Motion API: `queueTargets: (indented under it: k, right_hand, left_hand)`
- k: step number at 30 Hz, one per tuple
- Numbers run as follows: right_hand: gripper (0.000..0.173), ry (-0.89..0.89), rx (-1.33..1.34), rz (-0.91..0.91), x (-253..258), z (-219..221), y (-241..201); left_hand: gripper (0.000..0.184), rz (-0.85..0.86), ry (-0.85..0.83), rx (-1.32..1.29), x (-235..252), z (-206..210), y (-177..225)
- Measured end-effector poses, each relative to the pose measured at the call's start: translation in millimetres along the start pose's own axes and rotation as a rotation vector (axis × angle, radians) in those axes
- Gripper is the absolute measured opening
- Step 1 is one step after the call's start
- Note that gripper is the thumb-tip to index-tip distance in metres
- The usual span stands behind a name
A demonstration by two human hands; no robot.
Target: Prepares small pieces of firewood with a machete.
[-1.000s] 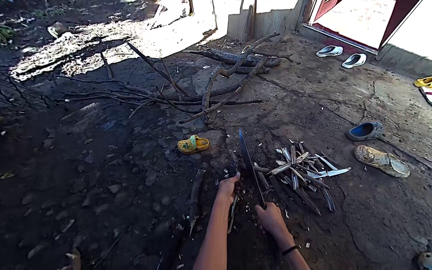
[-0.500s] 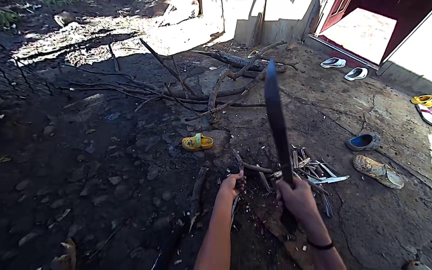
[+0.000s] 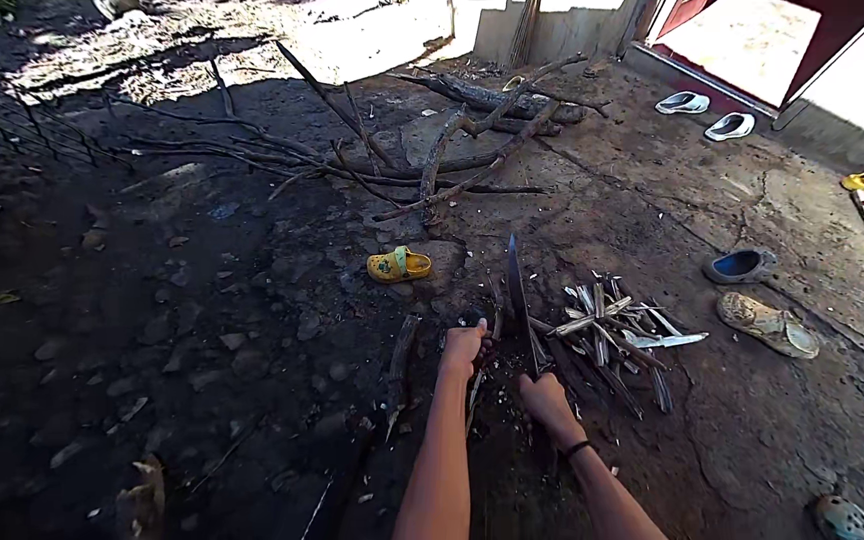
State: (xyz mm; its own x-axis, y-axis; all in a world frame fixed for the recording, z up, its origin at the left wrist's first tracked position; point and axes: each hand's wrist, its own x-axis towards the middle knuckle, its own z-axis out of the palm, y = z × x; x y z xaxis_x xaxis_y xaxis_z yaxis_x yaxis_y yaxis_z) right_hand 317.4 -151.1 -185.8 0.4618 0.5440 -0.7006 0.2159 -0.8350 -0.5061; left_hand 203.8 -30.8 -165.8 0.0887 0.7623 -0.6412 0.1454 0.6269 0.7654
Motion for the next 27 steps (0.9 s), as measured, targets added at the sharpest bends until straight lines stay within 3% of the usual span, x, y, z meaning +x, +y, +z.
queueTargets:
  k: [3,5,7,11,16,20,22,27]
  right_hand:
    - [0.035,0.008,-0.029,-0.008,1.4,-3.5,3.4]
    - [0.036,0.006,-0.025,-0.016,2.5,-2.2,2.4]
    - [0.036,-0.002,-0.018,-0.018,2.6,-1.0,0.9]
    - [0.032,-0.068,0.135,-0.027,-0.3,-8.0,0.5]
    - [0.03,0.002,0.05,-0.151,-18.3,-15.4,-5.4]
    - [0.026,0.071,0.103,-0.361,-42.5,-23.1,-22.7]
    - [0.025,0.094,0.171,-0.475,-56.6,-33.4,-42.8]
    - [0.028,-0.009,0.456,-0.592,-89.9,-58.0,-87.4]
  left_hand:
    - [0.052,0.054,0.017,0.141,2.0,6.2,-0.9]
    - [0.054,0.062,-0.062,0.281,5.1,14.3,-2.1]
    - [0.048,0.037,-0.121,0.342,10.6,25.2,-7.1]
    - [0.037,0.031,-0.136,0.173,9.5,31.1,-10.3]
    - [0.032,0.196,-0.085,0.2,-15.0,23.9,0.1]
    - [0.029,0.475,-0.195,0.083,-52.6,-15.1,18.8]
    - [0.038,0.585,-0.244,0.097,-66.5,-46.7,31.9]
    - [0.062,0.608,-0.058,-0.057,-80.9,-107.6,54.2]
